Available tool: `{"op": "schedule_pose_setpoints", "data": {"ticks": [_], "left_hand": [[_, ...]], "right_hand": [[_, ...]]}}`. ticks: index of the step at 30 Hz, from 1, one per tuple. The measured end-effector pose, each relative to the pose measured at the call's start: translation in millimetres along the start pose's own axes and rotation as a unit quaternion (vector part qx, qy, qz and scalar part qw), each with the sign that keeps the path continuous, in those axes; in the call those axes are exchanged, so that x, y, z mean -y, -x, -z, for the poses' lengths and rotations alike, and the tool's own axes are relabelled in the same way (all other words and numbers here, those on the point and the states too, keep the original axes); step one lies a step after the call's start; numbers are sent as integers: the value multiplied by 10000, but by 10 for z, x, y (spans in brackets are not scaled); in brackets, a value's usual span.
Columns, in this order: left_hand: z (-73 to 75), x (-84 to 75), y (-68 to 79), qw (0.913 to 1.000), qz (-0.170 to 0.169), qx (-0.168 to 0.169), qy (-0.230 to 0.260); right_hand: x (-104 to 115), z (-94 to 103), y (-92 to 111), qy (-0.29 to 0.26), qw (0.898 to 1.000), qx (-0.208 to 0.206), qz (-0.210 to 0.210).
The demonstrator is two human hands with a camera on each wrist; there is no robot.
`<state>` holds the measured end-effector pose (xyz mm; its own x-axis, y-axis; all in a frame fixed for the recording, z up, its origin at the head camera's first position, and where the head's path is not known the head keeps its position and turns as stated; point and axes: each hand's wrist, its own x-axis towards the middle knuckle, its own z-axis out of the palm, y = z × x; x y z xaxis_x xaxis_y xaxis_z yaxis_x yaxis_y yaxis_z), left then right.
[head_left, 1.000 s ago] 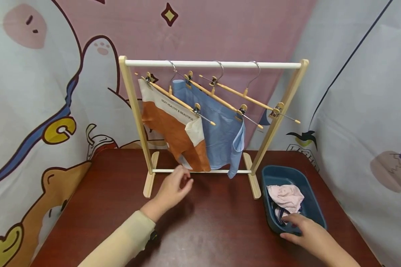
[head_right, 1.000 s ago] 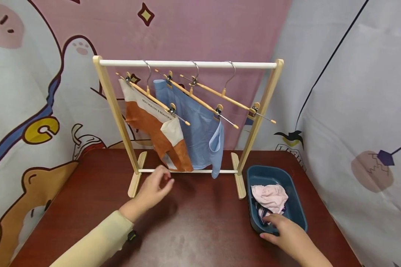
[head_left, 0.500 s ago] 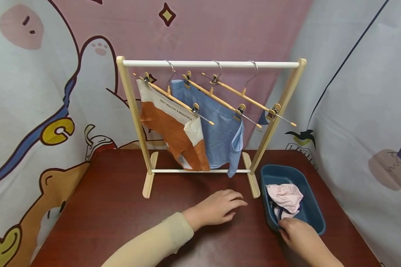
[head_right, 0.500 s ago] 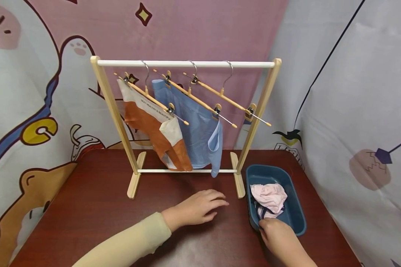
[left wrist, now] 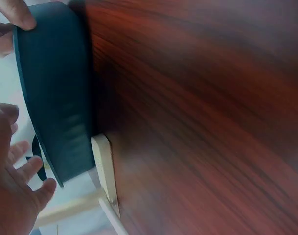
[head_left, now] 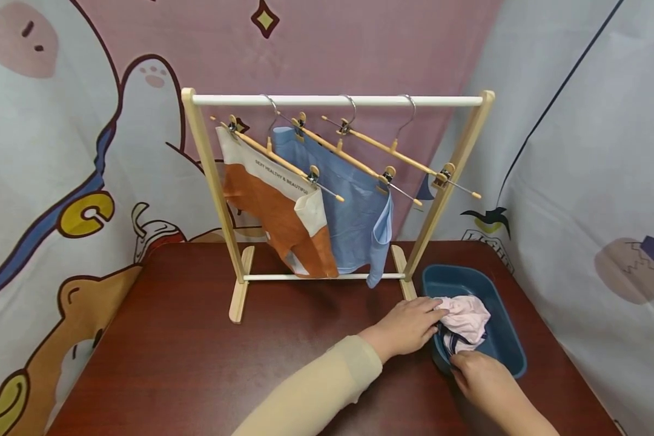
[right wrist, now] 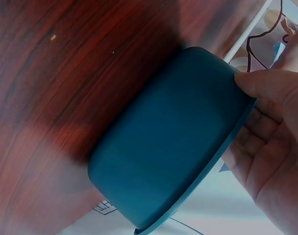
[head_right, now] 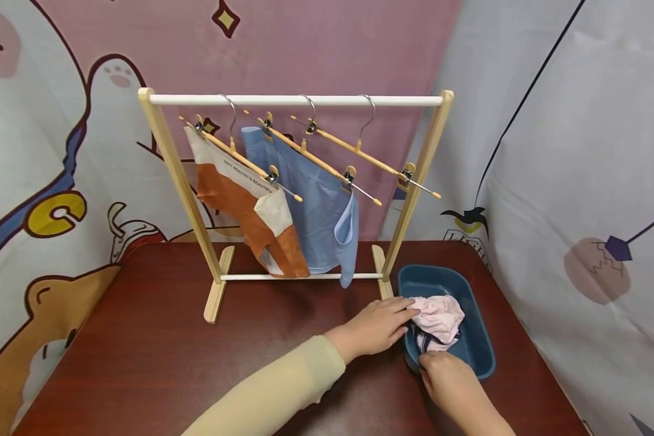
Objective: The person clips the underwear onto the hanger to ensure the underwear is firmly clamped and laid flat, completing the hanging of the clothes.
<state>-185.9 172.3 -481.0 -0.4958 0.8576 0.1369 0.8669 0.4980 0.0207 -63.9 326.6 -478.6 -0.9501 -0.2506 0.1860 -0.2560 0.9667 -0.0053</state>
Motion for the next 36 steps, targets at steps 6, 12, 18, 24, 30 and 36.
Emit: {"op": "schedule_pose_setpoints", "data": {"ticks": [6,12,18,24,30,36], "left_hand": [[-14,-190,-230,9992,217,328,73],[-68,-228,-272,9979,268,506,-293],[-73,-177,-278,9984,148,-413,-359],[46,-100,-289,9834,121,-1795,211],[93,-20,-238,9651,570,-2269,1175],[229,80,-132,9393,1269,-2404,2091]], "right_hand": [[-20,22,11,-13,9999,134,-82],[-8,6,-2,-68,9996,230,-113],[-17,4,-1,-115,9995,255,-122],[-39,14,-8,-115,9997,215,-58],[-40,27,-16,-208,9986,441,-188],[-29,31,-21,-226,9986,412,-238]]}}
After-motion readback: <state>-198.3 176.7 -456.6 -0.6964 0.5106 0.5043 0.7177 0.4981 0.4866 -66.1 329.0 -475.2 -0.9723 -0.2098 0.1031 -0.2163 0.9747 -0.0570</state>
